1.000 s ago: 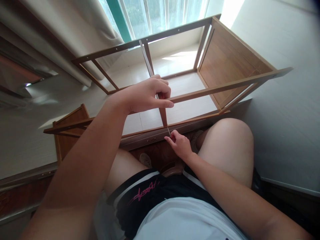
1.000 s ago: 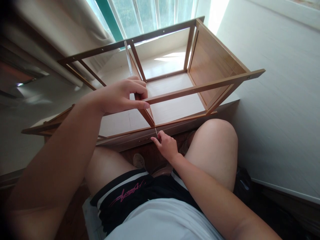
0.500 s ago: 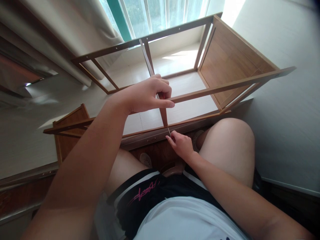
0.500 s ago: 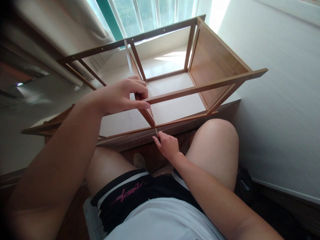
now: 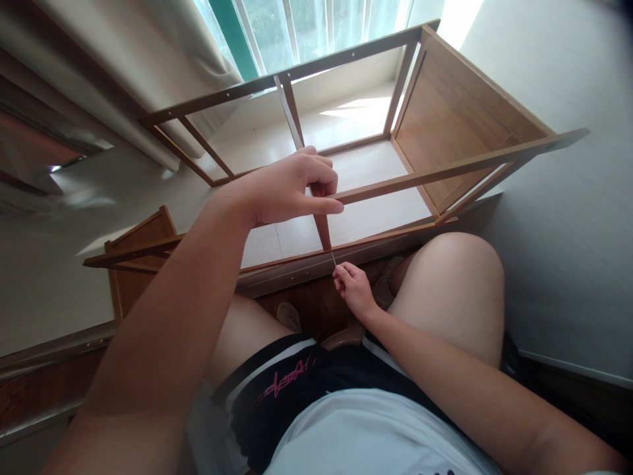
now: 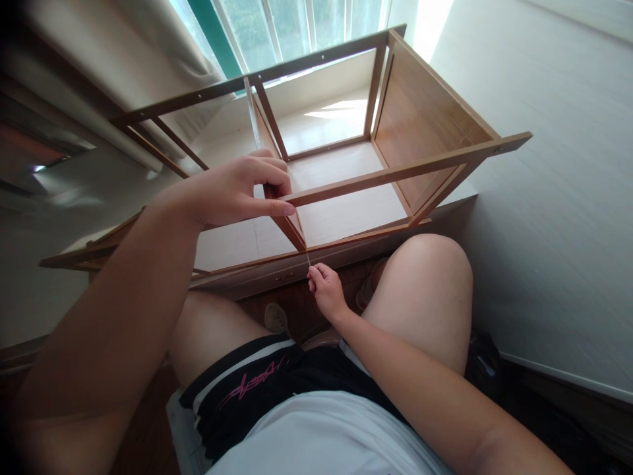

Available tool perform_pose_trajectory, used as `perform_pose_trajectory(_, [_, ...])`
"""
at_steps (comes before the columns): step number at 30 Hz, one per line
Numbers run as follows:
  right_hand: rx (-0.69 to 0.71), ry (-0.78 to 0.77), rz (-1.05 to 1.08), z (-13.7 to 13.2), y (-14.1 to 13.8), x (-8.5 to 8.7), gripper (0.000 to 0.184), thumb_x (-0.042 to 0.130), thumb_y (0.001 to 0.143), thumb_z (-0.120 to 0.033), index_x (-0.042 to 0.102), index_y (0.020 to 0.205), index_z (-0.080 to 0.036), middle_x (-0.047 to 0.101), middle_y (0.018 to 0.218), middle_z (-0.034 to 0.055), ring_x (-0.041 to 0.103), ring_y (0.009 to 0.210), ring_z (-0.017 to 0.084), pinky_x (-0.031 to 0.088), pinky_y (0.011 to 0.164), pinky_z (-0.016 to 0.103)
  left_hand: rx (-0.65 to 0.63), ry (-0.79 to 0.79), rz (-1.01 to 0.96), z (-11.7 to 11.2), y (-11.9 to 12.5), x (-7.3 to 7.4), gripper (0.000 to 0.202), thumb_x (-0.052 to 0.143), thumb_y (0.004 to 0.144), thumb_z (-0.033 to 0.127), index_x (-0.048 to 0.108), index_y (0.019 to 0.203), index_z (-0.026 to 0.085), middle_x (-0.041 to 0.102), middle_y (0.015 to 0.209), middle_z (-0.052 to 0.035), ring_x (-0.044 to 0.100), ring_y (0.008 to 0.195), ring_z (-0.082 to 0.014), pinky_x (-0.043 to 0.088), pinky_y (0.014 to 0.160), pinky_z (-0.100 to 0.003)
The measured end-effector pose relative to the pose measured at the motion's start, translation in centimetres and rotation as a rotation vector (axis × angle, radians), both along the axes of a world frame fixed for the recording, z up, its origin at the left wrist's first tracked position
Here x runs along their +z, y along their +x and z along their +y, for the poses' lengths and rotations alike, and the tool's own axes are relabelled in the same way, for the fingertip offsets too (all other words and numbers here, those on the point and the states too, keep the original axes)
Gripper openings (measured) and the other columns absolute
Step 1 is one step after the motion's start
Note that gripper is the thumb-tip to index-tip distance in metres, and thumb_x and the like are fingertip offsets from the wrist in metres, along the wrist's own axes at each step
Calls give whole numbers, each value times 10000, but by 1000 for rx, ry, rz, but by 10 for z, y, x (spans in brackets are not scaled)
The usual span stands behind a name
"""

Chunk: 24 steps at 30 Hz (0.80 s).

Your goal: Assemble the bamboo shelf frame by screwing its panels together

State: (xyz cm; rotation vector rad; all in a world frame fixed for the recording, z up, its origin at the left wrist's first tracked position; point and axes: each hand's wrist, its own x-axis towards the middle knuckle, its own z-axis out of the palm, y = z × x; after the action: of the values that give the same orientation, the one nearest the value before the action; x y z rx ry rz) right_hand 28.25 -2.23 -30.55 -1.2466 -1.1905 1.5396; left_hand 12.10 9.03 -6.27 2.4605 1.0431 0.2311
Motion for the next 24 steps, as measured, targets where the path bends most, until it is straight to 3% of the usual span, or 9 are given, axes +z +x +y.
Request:
perform_pose_trajectory(8, [-94, -236, 332, -5, -9, -1, 309, 548, 870, -442, 549, 710, -178, 456, 475, -58, 313, 371, 64, 205, 363, 193, 2, 14, 15, -1, 0, 0, 266, 590, 819, 450, 602, 728, 200, 572, 787, -4, 505, 926, -193, 382, 932, -356])
perform_pose_trajectory(14, [-85, -381, 567, -6, -12, 0, 271, 591, 831, -425, 551, 737, -173, 484, 485, -53, 309, 350, 59, 211, 362, 193, 2, 2, 8, 0, 0, 0, 258, 591, 820, 448, 610, 743, 203, 571, 786, -3, 504, 934, -195, 356, 976, -370])
perform_pose_trajectory(24, [33, -471, 591, -5, -9, 5, 289, 485, 865, -476, 500, 791, -197, 415, 519, -69, 277, 394, 77, 233, 408, 215, 4, -5, -8, -1, 0, 0, 260, 596, 809, 452, 618, 724, 208, 571, 778, -13, 506, 929, -204, 375, 947, -375])
